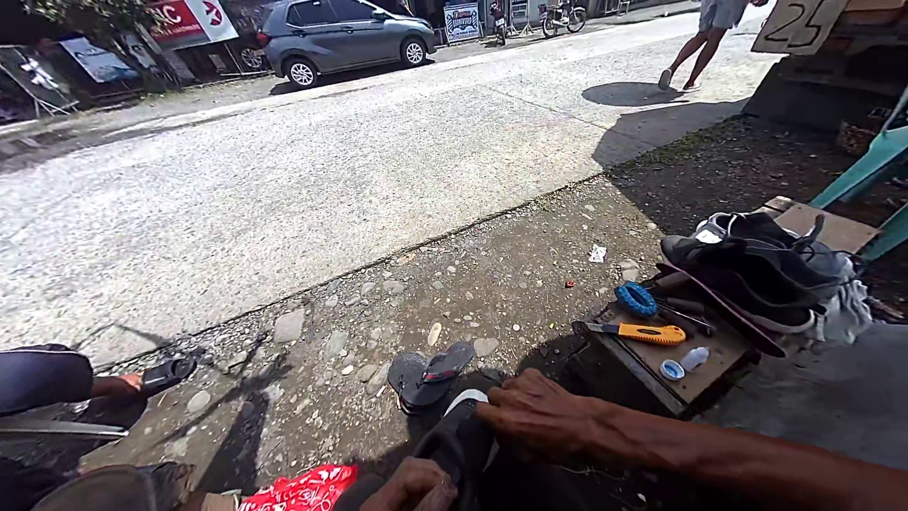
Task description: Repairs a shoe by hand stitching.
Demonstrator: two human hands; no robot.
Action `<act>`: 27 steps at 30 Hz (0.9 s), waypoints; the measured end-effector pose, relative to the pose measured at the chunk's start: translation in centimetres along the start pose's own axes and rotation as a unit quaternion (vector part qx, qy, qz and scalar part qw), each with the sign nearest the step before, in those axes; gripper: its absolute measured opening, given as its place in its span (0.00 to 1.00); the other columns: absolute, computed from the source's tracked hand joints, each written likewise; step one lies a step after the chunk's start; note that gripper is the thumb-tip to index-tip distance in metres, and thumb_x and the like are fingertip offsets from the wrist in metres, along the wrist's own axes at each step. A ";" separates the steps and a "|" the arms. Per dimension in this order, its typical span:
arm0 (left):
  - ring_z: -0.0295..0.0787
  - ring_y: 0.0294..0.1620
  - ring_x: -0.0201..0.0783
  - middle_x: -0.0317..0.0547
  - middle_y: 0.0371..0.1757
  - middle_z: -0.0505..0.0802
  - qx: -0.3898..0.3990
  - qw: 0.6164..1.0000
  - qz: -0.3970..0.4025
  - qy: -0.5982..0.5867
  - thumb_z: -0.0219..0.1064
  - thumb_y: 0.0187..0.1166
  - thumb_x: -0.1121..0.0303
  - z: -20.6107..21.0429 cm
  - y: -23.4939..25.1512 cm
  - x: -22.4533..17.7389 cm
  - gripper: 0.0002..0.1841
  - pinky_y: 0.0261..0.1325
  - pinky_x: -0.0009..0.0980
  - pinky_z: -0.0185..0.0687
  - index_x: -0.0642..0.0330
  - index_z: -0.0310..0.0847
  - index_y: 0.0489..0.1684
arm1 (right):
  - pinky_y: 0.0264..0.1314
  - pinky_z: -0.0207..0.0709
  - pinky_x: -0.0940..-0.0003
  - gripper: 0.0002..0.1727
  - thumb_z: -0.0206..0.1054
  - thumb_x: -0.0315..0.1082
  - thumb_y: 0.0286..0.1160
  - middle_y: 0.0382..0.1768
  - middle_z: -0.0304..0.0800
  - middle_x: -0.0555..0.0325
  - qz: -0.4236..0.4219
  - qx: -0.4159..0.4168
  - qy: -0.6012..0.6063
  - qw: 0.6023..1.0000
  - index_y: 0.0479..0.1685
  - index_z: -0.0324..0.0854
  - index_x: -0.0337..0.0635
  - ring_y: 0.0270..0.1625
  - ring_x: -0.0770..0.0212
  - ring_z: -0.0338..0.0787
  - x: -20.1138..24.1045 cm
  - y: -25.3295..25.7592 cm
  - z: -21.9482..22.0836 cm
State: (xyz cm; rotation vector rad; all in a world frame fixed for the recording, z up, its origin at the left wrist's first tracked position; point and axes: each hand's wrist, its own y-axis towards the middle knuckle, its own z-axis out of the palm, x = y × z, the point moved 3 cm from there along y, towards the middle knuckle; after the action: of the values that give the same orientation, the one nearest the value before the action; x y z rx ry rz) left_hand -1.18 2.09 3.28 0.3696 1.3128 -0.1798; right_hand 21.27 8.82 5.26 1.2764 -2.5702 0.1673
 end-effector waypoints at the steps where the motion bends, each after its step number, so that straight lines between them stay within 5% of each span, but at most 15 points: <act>1: 0.91 0.52 0.32 0.42 0.48 0.94 -0.019 0.993 0.002 0.118 0.69 0.80 0.73 -0.2 0.2 0.4 0.05 0.61 0.32 0.87 0.61 0.92 0.42 | 0.28 0.78 0.46 0.09 0.65 0.35 0.78 0.30 0.85 0.46 0.000 0.000 0.001 1.000 0.45 0.83 0.38 0.30 0.43 0.89 0.0 0.0 0.1; 3: 0.91 0.52 0.37 0.53 0.44 0.94 -0.028 0.947 -0.008 0.319 0.68 0.76 0.78 0.7 0.8 1.1 0.06 0.62 0.34 0.85 0.72 0.91 0.37 | 0.29 0.78 0.45 0.10 0.64 0.36 0.79 0.30 0.85 0.45 0.002 -0.001 0.006 1.000 0.45 0.83 0.38 0.31 0.42 0.89 0.1 -0.1 0.2; 6: 0.91 0.40 0.41 0.55 0.33 0.93 -0.058 0.909 -0.047 0.411 0.65 0.71 0.80 1.7 1.5 2.7 0.07 0.51 0.41 0.86 0.73 0.89 0.28 | 0.30 0.78 0.44 0.10 0.64 0.36 0.80 0.31 0.85 0.44 -0.002 -0.002 0.011 1.000 0.46 0.82 0.38 0.32 0.42 0.89 0.1 -0.3 0.4; 9: 0.89 0.32 0.40 0.53 0.26 0.91 -0.097 0.902 -0.058 0.416 0.66 0.67 0.80 1.9 2.0 3.5 0.07 0.43 0.42 0.84 0.72 0.87 0.22 | 0.29 0.78 0.44 0.10 0.65 0.36 0.78 0.31 0.85 0.45 -0.008 0.000 0.013 1.000 0.45 0.83 0.38 0.32 0.42 0.89 0.0 -0.2 0.4; 14: 0.90 0.37 0.33 0.51 0.29 0.92 -0.113 0.925 -0.001 0.364 0.65 0.67 0.82 1.7 1.9 4.9 0.05 0.49 0.31 0.85 0.74 0.87 0.27 | 0.28 0.77 0.44 0.10 0.68 0.37 0.75 0.30 0.85 0.45 -0.022 -0.005 0.030 0.999 0.44 0.83 0.38 0.31 0.43 0.89 -0.5 0.0 0.5; 27: 0.90 0.35 0.28 0.49 0.27 0.93 -0.094 0.926 -0.005 0.367 0.66 0.64 0.82 1.7 2.2 4.6 0.05 0.48 0.28 0.85 0.72 0.88 0.24 | 0.30 0.76 0.42 0.11 0.66 0.37 0.77 0.30 0.86 0.44 -0.001 0.004 0.066 0.998 0.43 0.83 0.37 0.32 0.41 0.89 -0.6 0.0 0.3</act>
State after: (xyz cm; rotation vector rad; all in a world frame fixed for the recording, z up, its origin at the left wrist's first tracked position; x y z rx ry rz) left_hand 2.31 3.91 -0.46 0.2717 2.0552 0.0928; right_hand 21.56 9.24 4.84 1.2289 -2.4582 0.2543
